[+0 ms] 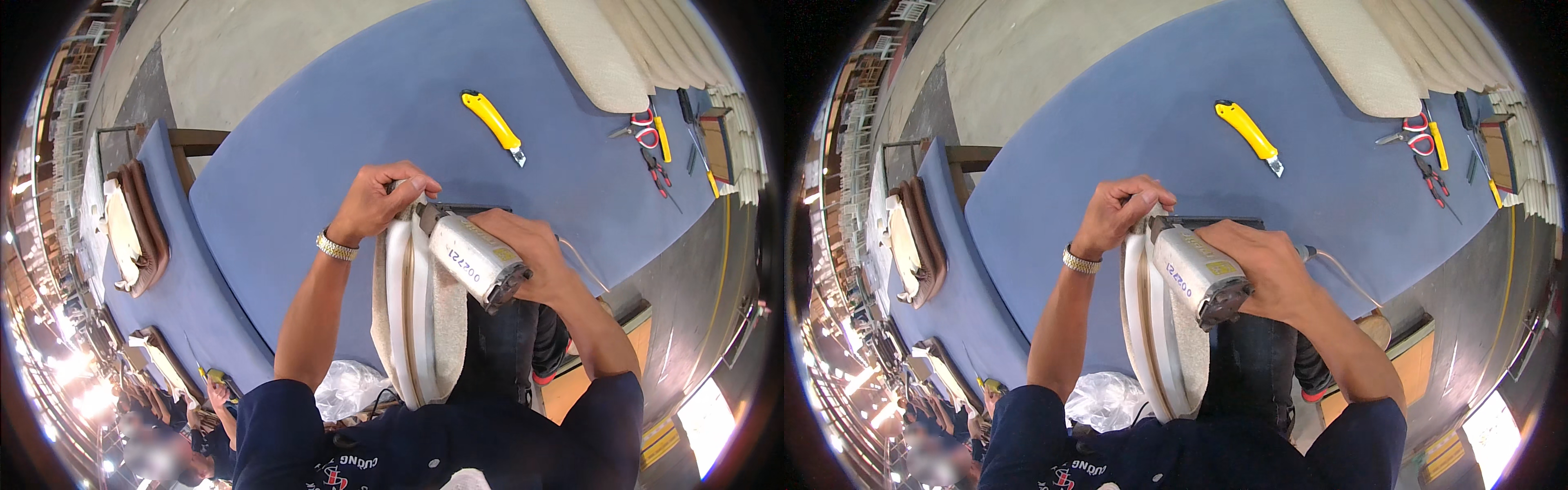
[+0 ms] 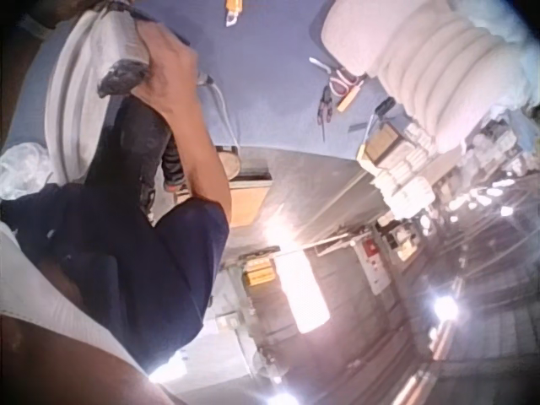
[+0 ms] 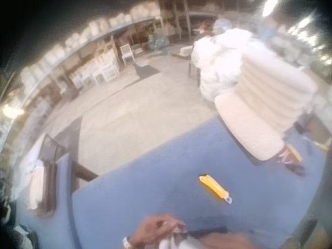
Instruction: The person wraps a white fabric cover around a cushion, trims excess fabric with a utility knife, and secures the edges using a pneumatic staple gun. The person repeats this process on multiple cushions, folding and stapling the fabric to fit the cushion shape.
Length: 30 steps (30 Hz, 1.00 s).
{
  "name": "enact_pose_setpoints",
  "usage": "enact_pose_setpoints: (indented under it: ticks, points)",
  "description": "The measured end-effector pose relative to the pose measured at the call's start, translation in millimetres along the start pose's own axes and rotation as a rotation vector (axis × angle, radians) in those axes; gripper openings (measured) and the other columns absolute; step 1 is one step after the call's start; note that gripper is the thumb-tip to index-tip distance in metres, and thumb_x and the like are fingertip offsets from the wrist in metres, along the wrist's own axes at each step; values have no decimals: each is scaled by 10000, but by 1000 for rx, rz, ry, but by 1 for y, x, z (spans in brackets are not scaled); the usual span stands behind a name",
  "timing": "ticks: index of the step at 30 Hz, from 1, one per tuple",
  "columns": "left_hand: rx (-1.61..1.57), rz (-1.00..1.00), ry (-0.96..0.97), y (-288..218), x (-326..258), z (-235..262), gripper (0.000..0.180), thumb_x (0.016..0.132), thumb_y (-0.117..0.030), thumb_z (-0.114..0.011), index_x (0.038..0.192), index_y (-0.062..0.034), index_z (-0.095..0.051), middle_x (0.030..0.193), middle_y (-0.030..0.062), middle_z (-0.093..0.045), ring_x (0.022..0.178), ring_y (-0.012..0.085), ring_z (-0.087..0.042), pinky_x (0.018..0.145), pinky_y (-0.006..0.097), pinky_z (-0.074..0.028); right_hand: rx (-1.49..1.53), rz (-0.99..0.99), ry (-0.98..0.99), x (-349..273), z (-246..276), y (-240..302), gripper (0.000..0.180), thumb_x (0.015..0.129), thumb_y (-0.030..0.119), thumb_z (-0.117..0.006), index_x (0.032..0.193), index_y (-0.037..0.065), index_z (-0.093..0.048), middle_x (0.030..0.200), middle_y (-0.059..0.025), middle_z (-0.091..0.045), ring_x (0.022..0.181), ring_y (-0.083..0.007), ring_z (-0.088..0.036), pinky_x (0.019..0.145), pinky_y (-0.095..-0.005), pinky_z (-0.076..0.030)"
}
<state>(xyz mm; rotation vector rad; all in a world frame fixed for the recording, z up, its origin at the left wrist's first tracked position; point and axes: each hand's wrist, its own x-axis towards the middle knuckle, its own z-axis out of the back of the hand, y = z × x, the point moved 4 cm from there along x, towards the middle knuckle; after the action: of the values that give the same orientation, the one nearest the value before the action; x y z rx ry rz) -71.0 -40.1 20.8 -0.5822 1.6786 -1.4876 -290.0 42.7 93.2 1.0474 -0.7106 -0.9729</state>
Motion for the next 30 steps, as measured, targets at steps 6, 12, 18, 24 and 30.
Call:
enact_pose_setpoints:
  ticks: [6, 12, 18, 24, 30]
  points:
    - [-73, -38, 11, 1, 1, 0, 282, 1047, -195, -590, 964, -4, -781, 899, 77, -741, 822, 126, -653, 745, 284, -523, -22, 14, 43, 9, 1, 1, 614, 663, 159, -871, 1229, 46, -661, 1109, -130, -714, 965, -339, -714, 805, -382, -572]
    - [-128, -6, 31, 4, 7, 2, 332, 1057, -218, -576, 923, 6, -780, 864, 82, -740, 789, 123, -665, 726, 288, -540, -8, -28, 94, 17, 1, 2, 586, 680, 160, -858, 1222, 46, -666, 1100, -127, -712, 966, -338, -712, 799, -388, -573]
    - [-101, 28, 72, 12, 16, 6, 376, 1063, -235, -567, 885, 14, -786, 852, 100, -756, 757, 148, -688, 714, 313, -563, -33, -69, 169, 23, 3, 2, 596, 692, 172, -848, 1241, 52, -649, 1102, -129, -704, 982, -344, -704, 794, -395, -573]
    - [-105, -118, 78, 6, 22, 1, 375, 1041, -277, -618, 854, -2, -792, 794, 84, -738, 722, 139, -663, 691, 309, -541, -69, -94, 175, 23, 1, 7, 578, 710, 193, -843, 1232, 54, -639, 1090, -123, -704, 961, -341, -712, 769, -395, -574]
    - [-88, -12, 95, 9, 23, -2, 451, 1015, -357, -670, 707, -44, -774, 529, -23, -565, 516, 49, -454, 495, 271, -339, -100, -36, 149, 17, -6, 7, 522, 743, 187, -822, 1208, 34, -639, 1074, -119, -709, 913, -331, -722, 722, -388, -573]
